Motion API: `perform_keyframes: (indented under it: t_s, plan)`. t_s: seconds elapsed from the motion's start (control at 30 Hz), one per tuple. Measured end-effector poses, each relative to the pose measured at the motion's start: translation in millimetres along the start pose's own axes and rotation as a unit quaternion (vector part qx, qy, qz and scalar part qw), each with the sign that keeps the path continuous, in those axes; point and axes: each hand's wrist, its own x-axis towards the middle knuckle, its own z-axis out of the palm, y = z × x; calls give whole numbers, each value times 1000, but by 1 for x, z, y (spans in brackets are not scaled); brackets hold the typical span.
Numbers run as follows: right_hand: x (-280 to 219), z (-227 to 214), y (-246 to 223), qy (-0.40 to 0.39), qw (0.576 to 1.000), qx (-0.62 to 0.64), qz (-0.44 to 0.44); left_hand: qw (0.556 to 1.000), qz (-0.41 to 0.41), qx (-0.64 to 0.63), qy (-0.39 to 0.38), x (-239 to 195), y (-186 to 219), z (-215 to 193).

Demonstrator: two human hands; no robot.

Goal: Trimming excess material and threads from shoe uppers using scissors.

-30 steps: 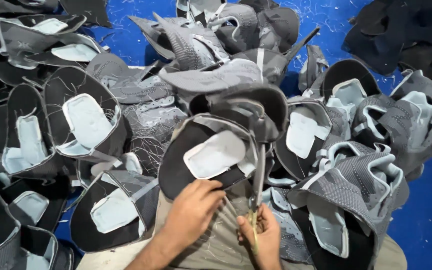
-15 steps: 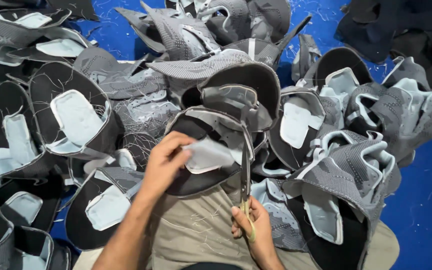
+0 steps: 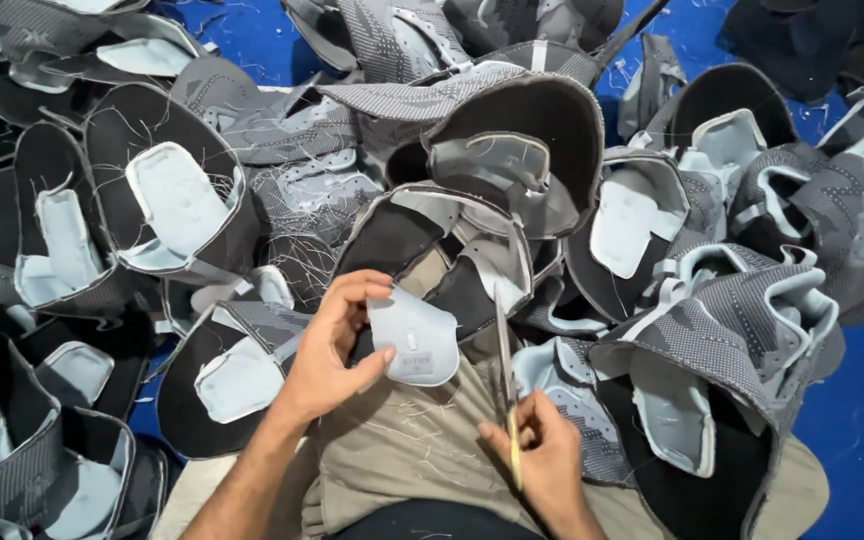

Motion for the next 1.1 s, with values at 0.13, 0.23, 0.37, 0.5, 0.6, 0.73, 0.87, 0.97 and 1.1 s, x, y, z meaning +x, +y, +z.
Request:
perform_keyframes:
  t_s: [0.13,0.23,0.37,0.5,0.6,0.73,0.87,0.97,1.1]
  plan:
    - [-2,-11,-47,9,989,-113,-94,998,9,-61,1,0,-9,-3]
    - [-1,-12,-60,9,981,-165,-104,990,-5,-137,35,1,-13,-2]
    - [3,-6,-49,24,982,-169,-85,987,-7,-153,39,1,-14,-2]
    - [5,-7,-24,7,988,-154,-21,986,-11,-160,48,1,-15,-2]
    - [0,-13,-2,10,997,-75,35,986,0,-159,46,-1,-21,-2]
    - [9,-30,-62,8,986,-156,-60,986,-1,-162,50,2,-16,3]
    - [9,-43,-81,25,950,-271,-153,993,1,-113,36,1,-19,3]
    - [5,-48,-67,46,934,-313,-165,997,6,-75,31,-1,-22,3]
    - [5,-53,-55,38,947,-303,-98,996,24,-76,34,1,-20,4]
